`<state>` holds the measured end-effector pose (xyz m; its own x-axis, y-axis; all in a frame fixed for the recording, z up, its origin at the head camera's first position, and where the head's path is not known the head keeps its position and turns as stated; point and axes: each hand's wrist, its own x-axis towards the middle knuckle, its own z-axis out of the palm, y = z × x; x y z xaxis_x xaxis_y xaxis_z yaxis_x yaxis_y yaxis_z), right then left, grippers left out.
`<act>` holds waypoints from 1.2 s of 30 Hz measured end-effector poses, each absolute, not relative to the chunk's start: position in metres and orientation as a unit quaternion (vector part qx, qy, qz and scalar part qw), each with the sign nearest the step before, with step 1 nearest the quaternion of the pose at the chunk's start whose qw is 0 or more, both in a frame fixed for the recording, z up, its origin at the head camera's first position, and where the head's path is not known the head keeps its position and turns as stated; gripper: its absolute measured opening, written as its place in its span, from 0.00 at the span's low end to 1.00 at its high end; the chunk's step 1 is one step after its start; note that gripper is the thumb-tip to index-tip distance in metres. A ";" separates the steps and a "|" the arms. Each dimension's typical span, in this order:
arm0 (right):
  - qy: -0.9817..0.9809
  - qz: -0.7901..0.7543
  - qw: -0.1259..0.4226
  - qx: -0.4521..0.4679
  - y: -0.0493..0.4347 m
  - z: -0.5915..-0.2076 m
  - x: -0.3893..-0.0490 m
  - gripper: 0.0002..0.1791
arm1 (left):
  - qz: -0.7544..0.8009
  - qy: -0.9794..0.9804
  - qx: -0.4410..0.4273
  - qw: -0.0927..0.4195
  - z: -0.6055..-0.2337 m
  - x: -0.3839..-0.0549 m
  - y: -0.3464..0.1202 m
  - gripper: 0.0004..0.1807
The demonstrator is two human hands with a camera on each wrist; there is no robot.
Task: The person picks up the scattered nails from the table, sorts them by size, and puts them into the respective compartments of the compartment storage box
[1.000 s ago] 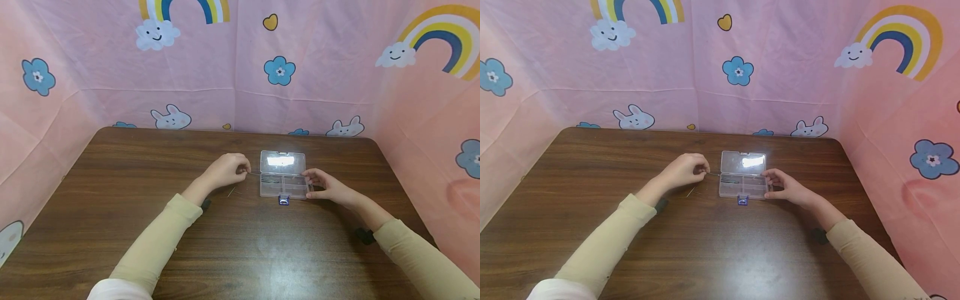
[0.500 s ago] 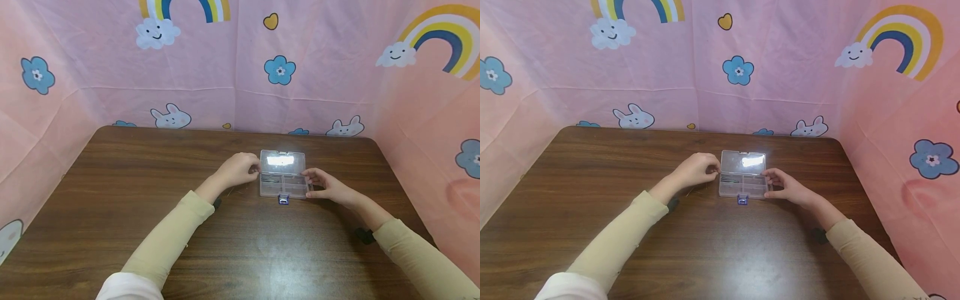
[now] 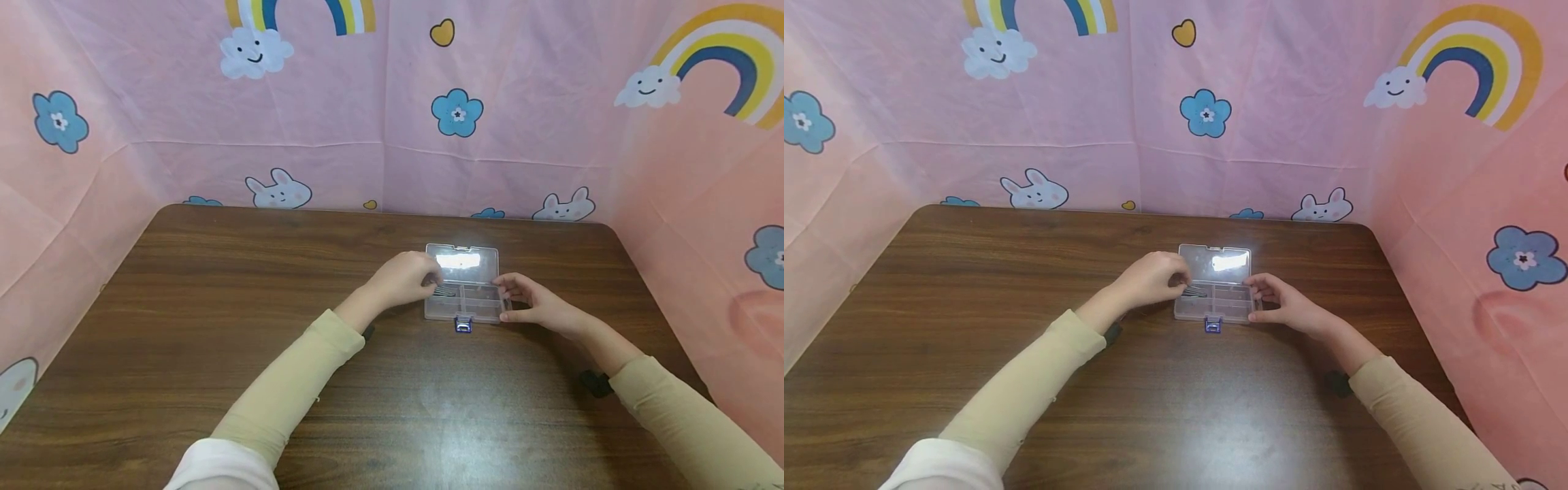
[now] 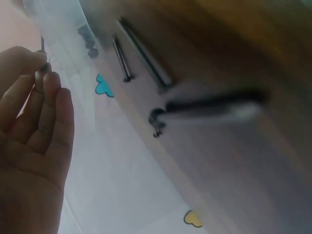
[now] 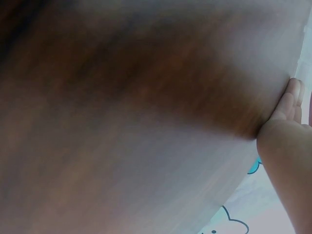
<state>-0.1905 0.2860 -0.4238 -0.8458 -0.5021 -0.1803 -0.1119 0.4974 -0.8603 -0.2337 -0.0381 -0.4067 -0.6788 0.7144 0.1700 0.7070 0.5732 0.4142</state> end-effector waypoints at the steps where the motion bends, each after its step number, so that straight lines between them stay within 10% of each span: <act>1: 0.839 -0.467 0.209 -0.184 0.286 -0.424 -0.191 0.34 | 0.229 0.887 0.401 0.010 -0.407 -0.234 -0.037 0.08; 36: 0.844 -0.459 0.204 -0.188 0.285 -0.424 -0.191 0.35 | 0.200 0.891 0.407 -0.002 -0.410 -0.236 -0.041 0.05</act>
